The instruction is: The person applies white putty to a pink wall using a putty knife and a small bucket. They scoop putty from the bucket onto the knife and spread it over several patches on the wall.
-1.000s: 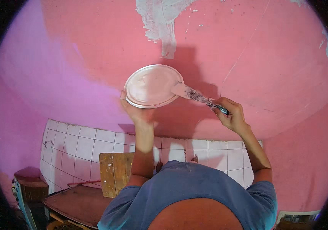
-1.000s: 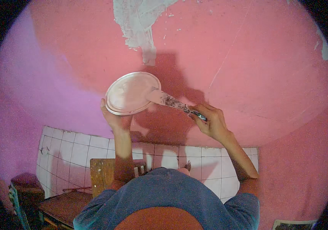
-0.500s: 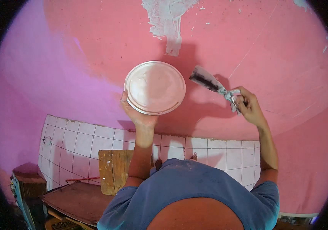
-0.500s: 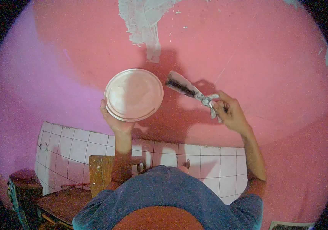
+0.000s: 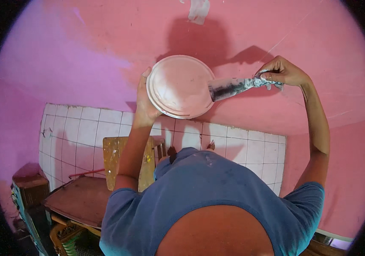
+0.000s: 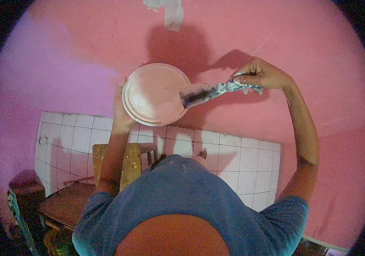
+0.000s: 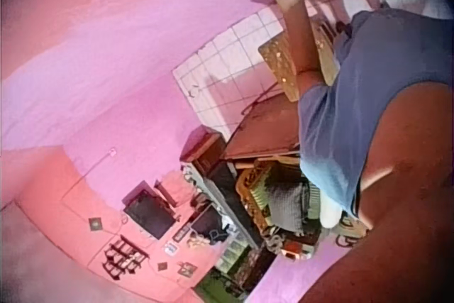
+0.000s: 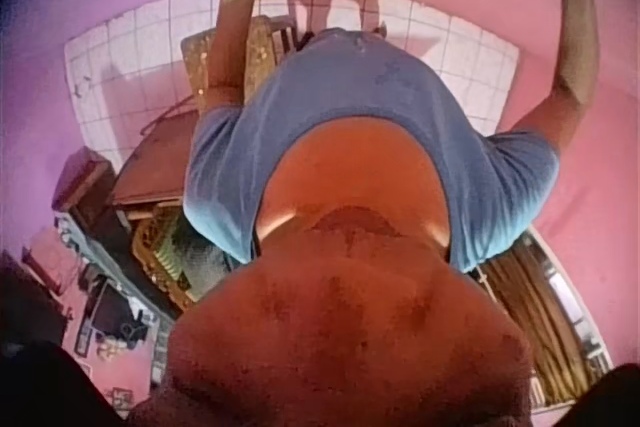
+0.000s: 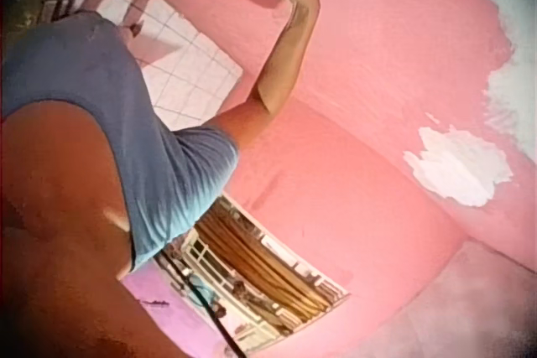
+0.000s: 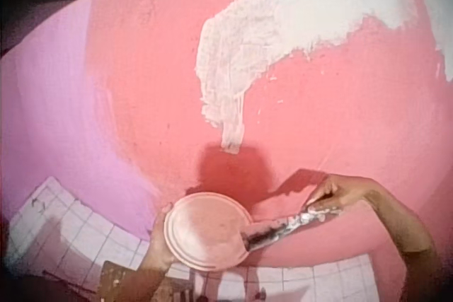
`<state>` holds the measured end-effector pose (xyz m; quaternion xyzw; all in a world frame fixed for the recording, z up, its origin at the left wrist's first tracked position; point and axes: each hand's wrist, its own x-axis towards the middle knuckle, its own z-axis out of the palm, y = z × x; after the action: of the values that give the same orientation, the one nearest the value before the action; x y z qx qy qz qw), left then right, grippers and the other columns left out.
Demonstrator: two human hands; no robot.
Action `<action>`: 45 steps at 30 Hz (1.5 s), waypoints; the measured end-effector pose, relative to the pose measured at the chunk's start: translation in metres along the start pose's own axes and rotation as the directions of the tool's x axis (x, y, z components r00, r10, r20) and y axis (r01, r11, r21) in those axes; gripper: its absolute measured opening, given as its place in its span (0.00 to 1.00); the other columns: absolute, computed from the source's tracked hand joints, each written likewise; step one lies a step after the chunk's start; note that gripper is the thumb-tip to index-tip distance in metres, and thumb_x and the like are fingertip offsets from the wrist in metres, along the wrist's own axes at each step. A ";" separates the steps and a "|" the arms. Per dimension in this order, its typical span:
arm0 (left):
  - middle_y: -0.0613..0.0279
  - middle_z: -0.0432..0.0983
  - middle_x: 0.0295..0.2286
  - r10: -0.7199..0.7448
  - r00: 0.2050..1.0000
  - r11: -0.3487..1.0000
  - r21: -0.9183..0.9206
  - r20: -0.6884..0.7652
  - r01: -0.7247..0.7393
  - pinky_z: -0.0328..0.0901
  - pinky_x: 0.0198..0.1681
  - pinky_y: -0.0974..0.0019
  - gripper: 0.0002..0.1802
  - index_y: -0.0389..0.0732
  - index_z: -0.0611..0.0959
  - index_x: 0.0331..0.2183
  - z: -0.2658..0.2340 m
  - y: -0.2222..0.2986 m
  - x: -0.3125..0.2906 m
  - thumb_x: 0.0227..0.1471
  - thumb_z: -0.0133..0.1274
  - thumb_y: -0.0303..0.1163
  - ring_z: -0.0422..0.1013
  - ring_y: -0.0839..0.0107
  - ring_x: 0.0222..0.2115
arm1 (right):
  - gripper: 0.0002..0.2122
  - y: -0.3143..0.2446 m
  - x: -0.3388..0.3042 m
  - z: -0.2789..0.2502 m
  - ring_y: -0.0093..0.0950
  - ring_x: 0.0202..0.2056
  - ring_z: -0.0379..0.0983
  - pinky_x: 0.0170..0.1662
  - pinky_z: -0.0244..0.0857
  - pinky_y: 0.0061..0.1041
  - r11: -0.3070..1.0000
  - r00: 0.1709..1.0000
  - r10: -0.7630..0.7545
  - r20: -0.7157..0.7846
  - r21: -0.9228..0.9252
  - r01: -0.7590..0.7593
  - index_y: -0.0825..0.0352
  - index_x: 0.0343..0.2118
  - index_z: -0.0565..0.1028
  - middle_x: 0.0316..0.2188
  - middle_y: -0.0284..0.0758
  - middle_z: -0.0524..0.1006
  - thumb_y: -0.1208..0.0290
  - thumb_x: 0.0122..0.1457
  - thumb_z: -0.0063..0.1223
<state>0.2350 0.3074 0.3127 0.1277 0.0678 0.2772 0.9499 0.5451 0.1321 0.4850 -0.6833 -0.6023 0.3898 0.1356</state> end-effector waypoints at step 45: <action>0.43 0.69 0.46 -0.034 0.999 0.999 -0.017 -0.028 0.034 0.64 0.50 0.52 0.33 0.32 0.68 0.51 -0.013 -0.046 0.048 0.56 0.34 0.51 0.68 0.53 0.45 | 0.14 0.096 0.043 0.080 0.14 0.16 0.64 0.17 0.56 0.15 0.834 0.985 -0.067 -0.159 0.533 0.143 0.68 0.42 0.75 0.20 0.27 0.71 0.63 0.61 0.46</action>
<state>0.2964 0.2984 0.2848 0.1149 0.0810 0.2633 0.9544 0.5566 0.1267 0.3533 -0.6073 -0.4938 0.4895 0.3843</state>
